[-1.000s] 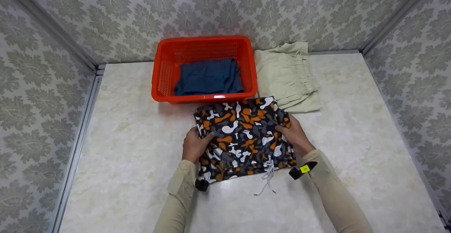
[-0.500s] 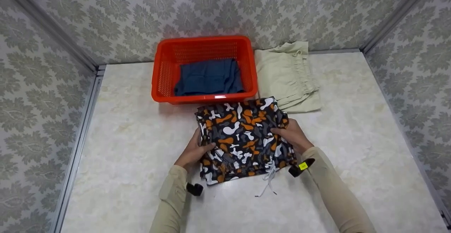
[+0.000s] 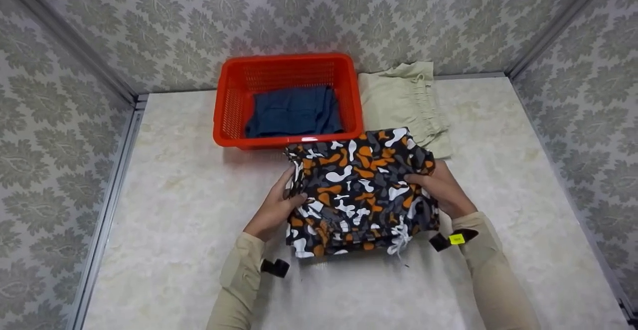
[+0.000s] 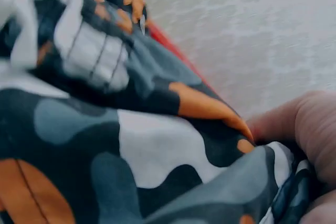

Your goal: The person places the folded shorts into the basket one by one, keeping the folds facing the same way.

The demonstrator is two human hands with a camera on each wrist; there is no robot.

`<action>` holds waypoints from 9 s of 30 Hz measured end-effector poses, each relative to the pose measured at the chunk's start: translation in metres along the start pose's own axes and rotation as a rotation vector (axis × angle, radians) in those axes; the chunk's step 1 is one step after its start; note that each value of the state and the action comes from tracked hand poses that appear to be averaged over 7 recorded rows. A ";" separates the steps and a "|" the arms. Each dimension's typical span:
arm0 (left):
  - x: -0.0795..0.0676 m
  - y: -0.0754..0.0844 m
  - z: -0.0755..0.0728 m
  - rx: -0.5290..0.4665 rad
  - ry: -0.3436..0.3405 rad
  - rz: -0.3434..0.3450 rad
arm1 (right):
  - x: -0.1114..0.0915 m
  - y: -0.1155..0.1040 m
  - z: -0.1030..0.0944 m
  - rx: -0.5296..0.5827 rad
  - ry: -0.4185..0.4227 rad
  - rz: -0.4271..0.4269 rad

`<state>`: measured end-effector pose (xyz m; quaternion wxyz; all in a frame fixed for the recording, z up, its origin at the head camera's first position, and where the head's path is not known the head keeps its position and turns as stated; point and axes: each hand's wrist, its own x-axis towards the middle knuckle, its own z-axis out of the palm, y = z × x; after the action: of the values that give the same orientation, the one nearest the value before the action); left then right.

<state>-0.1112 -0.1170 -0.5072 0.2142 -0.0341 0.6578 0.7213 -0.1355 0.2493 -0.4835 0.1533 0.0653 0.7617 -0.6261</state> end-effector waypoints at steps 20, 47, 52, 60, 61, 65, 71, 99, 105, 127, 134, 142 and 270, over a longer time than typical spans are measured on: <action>-0.018 0.082 0.007 -0.016 -0.113 0.172 | -0.016 -0.066 -0.022 0.155 -0.039 -0.070; 0.077 0.213 -0.074 0.000 0.294 0.353 | 0.139 -0.219 0.061 -0.012 0.208 -0.265; 0.086 0.217 -0.080 0.084 0.359 0.392 | 0.164 -0.215 0.076 0.049 0.243 -0.278; 0.094 0.226 -0.082 0.150 0.396 0.559 | 0.174 -0.228 0.082 0.153 0.291 -0.400; 0.095 0.228 -0.082 0.150 0.401 0.579 | 0.175 -0.231 0.081 0.155 0.297 -0.415; 0.096 0.227 -0.082 0.119 0.418 0.577 | 0.176 -0.230 0.080 0.151 0.291 -0.402; 0.105 0.194 -0.087 0.120 0.407 0.326 | 0.180 -0.184 0.085 0.086 0.249 -0.257; 0.124 0.101 -0.076 1.297 0.407 0.015 | 0.163 -0.132 0.146 -1.303 0.219 -0.473; 0.123 0.103 -0.053 1.241 0.117 -0.194 | 0.164 -0.116 0.148 -1.173 -0.161 -0.200; 0.137 0.106 -0.059 1.173 -0.256 -0.436 | 0.187 -0.096 0.144 -1.124 -0.617 0.113; 0.141 0.101 -0.061 1.159 -0.225 -0.405 | 0.188 -0.096 0.145 -1.102 -0.593 0.100; 0.141 0.099 -0.069 1.081 -0.028 -0.221 | 0.175 -0.122 0.115 -0.810 -0.375 -0.246; 0.028 -0.038 0.036 -0.027 0.413 -0.156 | 0.008 0.016 -0.006 -0.444 0.098 0.212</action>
<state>-0.1149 -0.0730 -0.5469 0.1294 -0.2348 0.6734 0.6889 -0.1394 0.2582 -0.5002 0.1916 0.1396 0.8760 -0.4200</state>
